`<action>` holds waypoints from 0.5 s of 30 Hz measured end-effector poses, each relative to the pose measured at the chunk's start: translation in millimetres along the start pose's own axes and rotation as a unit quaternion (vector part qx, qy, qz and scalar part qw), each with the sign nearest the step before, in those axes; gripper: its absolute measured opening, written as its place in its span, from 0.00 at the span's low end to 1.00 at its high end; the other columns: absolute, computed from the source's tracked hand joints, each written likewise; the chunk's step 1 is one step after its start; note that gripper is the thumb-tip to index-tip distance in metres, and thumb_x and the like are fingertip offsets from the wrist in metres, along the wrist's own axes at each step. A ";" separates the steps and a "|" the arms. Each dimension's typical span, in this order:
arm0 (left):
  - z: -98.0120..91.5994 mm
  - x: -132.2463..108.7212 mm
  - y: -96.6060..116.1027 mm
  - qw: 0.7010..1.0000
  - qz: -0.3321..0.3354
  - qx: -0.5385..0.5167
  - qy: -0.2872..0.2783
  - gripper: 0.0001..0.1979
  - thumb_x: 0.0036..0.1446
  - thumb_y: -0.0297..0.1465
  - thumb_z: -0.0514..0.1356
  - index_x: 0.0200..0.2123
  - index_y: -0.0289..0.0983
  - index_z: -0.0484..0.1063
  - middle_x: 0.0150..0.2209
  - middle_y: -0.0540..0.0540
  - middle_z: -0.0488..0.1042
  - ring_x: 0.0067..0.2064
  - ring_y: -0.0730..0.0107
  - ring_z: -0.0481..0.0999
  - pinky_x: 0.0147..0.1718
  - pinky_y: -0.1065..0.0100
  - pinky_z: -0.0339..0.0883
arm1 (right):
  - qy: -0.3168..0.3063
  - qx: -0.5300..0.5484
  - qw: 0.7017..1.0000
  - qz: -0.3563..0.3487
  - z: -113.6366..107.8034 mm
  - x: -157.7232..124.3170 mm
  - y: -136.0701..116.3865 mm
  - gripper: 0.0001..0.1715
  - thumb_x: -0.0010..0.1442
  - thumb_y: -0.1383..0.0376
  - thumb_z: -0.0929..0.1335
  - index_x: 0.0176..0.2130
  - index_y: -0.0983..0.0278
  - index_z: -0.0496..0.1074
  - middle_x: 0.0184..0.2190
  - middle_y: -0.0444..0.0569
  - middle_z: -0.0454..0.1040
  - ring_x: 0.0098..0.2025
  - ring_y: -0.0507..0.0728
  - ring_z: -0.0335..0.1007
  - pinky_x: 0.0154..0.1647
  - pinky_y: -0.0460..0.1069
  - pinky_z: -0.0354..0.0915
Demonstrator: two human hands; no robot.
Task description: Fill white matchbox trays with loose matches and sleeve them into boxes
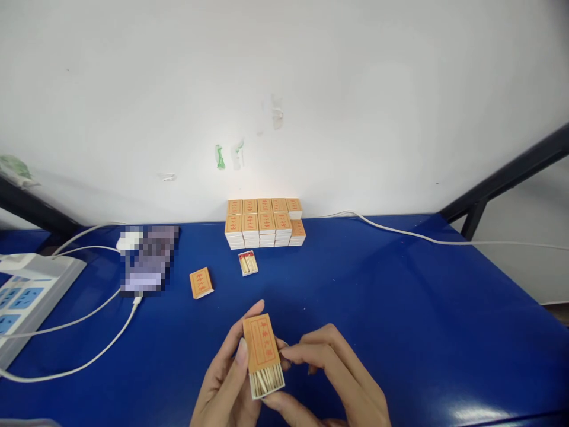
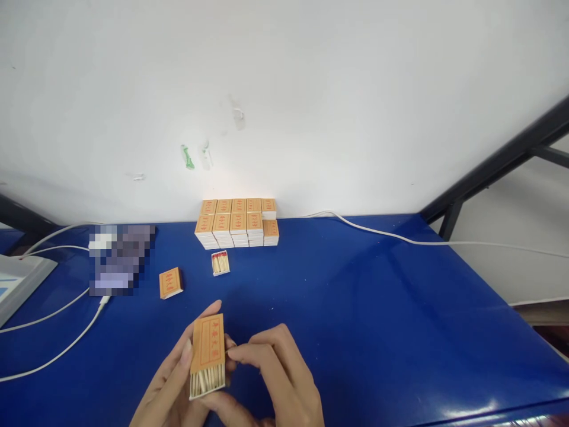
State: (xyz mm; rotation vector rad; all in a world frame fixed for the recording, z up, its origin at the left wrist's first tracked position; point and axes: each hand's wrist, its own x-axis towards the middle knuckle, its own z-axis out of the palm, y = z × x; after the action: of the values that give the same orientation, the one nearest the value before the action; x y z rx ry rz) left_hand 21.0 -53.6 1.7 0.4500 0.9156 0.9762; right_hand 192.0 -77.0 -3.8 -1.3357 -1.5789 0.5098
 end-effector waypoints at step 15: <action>-0.9 1.9 -12.2 0.993 -0.040 -0.093 -0.067 0.27 0.71 0.41 0.71 0.71 0.52 0.76 0.48 0.44 0.84 0.45 0.67 0.83 0.50 0.66 0.75 | -0.115 0.073 0.991 -0.011 -23.2 21.5 11.0 0.38 0.64 0.68 0.80 0.67 0.46 0.71 0.56 0.42 0.83 0.49 0.55 0.83 0.52 0.46 0.80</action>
State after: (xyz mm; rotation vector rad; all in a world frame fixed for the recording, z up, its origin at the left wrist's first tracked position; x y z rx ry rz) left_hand 27.0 -58.3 -8.1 0.3148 0.7092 0.9366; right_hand 219.1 -59.9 6.2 -1.1791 -1.7059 0.7736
